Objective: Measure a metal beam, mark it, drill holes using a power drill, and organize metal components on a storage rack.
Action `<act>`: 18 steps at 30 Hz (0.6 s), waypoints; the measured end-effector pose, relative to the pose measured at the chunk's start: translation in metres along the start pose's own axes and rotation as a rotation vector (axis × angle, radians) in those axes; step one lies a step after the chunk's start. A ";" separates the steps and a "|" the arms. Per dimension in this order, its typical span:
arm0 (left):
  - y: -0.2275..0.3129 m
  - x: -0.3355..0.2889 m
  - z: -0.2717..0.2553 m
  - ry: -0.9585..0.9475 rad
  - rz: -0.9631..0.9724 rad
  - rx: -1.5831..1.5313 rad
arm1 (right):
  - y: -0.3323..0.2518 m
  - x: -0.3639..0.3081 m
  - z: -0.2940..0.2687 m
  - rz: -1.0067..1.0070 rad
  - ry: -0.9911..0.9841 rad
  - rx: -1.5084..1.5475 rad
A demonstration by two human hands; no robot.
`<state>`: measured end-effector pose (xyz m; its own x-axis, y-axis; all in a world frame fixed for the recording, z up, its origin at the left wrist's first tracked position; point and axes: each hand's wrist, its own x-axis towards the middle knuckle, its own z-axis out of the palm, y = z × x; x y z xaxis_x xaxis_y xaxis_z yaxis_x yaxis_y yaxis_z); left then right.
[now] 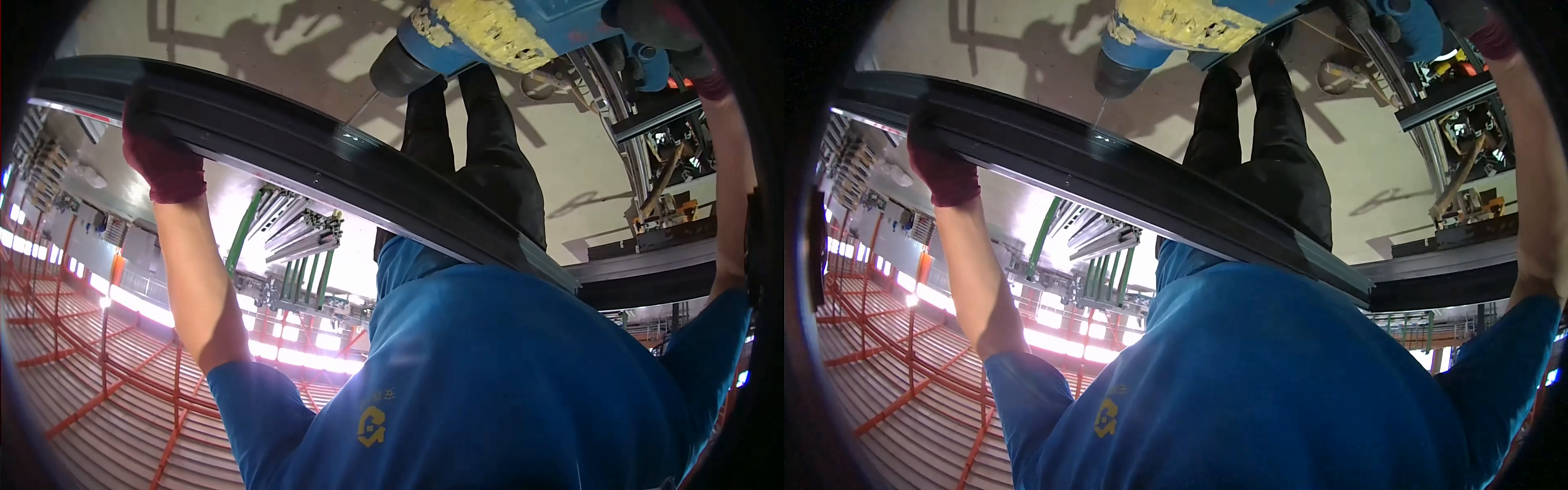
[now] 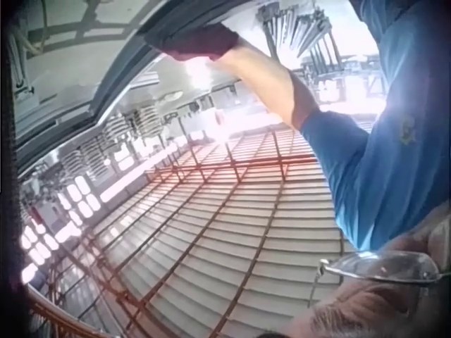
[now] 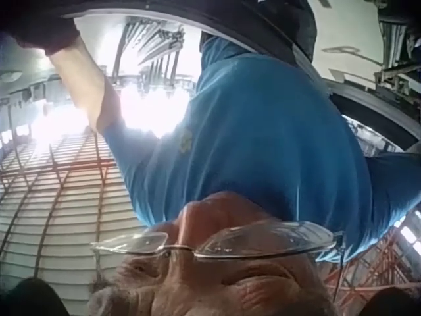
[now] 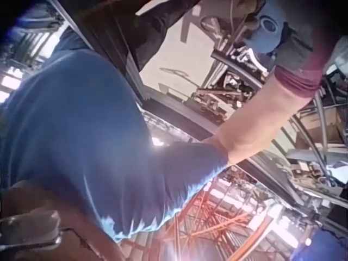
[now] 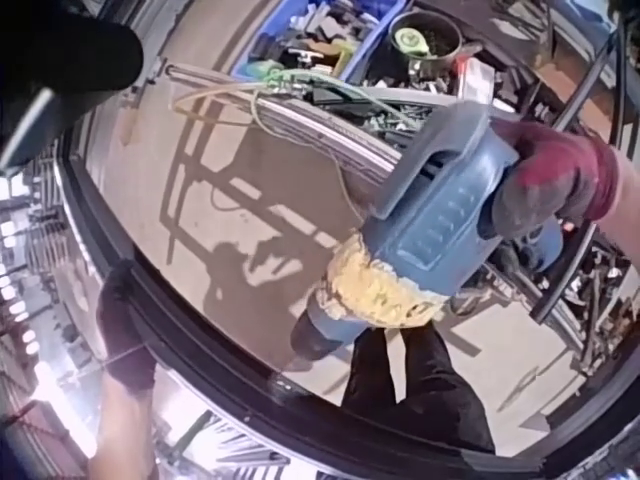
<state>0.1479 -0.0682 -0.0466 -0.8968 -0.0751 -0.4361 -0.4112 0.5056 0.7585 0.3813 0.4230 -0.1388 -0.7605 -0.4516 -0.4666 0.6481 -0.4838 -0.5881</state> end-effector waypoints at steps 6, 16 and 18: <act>0.002 0.000 -0.010 0.043 -0.038 -0.073 | 0.012 0.009 0.027 0.149 0.181 -0.024; -0.032 0.022 -0.041 -0.144 0.380 0.244 | 0.019 0.016 -0.001 0.415 0.256 0.447; -0.032 0.022 -0.041 -0.130 0.376 0.259 | 0.028 0.017 -0.018 0.613 0.321 0.733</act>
<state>0.1343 -0.1214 -0.0606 -0.9409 0.2540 -0.2240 0.0072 0.6762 0.7367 0.3859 0.4150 -0.1752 -0.1925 -0.6064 -0.7715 0.7137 -0.6261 0.3141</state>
